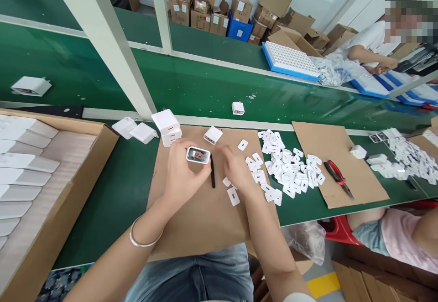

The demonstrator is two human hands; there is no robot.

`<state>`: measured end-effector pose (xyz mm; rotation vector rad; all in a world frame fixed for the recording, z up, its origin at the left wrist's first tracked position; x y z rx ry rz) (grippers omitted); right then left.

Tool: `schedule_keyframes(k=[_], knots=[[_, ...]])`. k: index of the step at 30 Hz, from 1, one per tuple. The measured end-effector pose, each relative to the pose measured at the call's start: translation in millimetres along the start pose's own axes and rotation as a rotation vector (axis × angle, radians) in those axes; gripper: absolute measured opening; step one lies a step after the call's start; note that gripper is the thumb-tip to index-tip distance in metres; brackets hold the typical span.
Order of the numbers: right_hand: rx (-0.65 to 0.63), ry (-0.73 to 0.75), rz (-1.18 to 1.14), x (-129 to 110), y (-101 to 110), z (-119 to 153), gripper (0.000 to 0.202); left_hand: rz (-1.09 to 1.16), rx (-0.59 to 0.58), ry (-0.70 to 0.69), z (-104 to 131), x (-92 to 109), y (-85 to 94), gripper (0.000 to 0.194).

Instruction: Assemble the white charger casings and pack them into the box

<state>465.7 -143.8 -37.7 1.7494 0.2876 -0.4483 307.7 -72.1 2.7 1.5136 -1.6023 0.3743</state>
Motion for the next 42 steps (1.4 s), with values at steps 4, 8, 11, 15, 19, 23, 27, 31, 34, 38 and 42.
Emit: schedule_keyframes(k=[4, 8, 11, 15, 19, 23, 27, 31, 34, 38, 42], knots=[[0.261, -0.418, 0.170, 48, 9, -6, 0.039, 0.151, -0.035, 0.056, 4, -8, -6.1, 0.038], [0.258, -0.843, 0.311, 82, 11, -7, 0.053, 0.236, -0.093, 0.019, 7, -9, -10.7, 0.042], [0.222, -0.813, 0.307, 87, 3, -12, 0.040, 0.251, -0.151, -0.066, 10, -7, -11.5, 0.043], [0.232, -0.679, 0.183, 82, 0, -14, 0.018, 0.292, -0.221, -0.103, 12, -9, -10.0, 0.029], [0.363, -0.391, -0.102, 54, 15, -8, 0.022, 0.284, -0.239, 0.048, 12, -18, -10.8, 0.026], [0.377, -0.044, -0.440, 4, 28, 2, 0.025, 0.275, -0.267, 0.130, 13, -24, -15.4, 0.039], [0.333, 0.079, -0.523, -27, 24, 5, 0.028, 0.259, -0.301, 0.132, 16, -26, -19.5, 0.043], [0.381, 0.104, -0.494, -31, 17, 7, 0.031, 0.292, -0.307, 0.139, 19, -25, -20.9, 0.042], [0.402, 0.135, -0.465, -29, 15, 7, 0.031, 0.289, -0.279, 0.119, 20, -22, -20.3, 0.037], [0.422, 0.179, -0.416, -30, 16, 8, 0.033, 0.274, -0.263, 0.134, 20, -21, -20.6, 0.025], [0.336, 0.132, -0.449, -31, 18, 8, 0.034, 0.354, -0.231, 0.179, 20, -22, -21.0, 0.026]])
Point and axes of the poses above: each hand's wrist, its own z-axis away from the middle knuckle, its own y-axis out of the back of the hand, x = y × z, the point moved 3 cm from there along -z, towards the middle knuckle, and after that the axes turned 11 degrees about z, right-handed, at the moved point
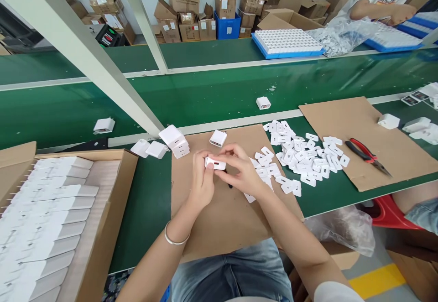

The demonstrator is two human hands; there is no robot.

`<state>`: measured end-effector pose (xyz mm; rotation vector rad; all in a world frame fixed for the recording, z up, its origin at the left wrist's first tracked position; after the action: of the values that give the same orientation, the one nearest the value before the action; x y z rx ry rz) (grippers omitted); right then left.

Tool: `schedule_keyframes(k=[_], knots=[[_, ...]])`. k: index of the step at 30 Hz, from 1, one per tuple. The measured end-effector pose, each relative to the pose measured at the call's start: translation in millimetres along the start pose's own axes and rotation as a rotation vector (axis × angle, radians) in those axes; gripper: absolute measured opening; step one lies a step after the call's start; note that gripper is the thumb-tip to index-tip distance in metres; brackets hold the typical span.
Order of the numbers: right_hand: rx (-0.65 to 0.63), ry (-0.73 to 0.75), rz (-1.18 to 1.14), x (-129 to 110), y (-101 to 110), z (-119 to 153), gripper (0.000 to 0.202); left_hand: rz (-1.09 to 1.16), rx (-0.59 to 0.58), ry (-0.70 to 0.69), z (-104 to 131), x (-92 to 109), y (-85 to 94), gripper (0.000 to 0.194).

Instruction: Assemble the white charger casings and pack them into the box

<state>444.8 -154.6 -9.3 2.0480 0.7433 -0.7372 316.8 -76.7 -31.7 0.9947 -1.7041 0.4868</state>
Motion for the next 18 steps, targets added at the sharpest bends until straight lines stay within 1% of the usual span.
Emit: schedule_keyframes(k=[3, 6, 8, 9, 11, 13, 15, 18], knots=[[-0.040, -0.189, -0.108, 6, 1, 2, 0.044, 0.081, 0.028, -0.065, 0, 3, 0.1, 0.028], [-0.153, -0.365, -0.217, 12, -8, 5, 0.039, 0.085, 0.044, -0.137, 3, 7, -1.1, 0.029], [-0.221, -0.419, -0.219, 13, -16, 8, 0.040, 0.047, 0.048, -0.159, 5, 9, -2.7, 0.029], [-0.220, -0.424, -0.204, 13, -19, 9, 0.043, 0.029, 0.047, -0.163, 6, 9, -3.5, 0.030], [-0.169, -0.402, -0.174, 11, -22, 9, 0.047, 0.016, 0.036, -0.159, 8, 9, -4.7, 0.030], [-0.102, -0.380, -0.147, 12, -22, 10, 0.046, 0.041, 0.002, -0.130, 7, 9, -4.4, 0.031], [-0.042, -0.365, -0.113, 16, -20, 9, 0.043, 0.059, -0.046, -0.076, 4, 7, -2.1, 0.034], [0.023, -0.359, -0.058, 24, -13, 6, 0.039, 0.019, -0.146, -0.007, -5, 7, 3.2, 0.040]])
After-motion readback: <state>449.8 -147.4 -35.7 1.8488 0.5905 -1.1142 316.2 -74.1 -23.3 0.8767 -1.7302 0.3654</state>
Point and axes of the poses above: each hand's wrist, its own z-axis away from the middle knuckle, its own y-axis out of the back of the hand, x = y × z, the point moved 3 cm from there along -z, towards the middle knuckle, and after that the axes turned 11 degrees about z, right-handed, at the moved point
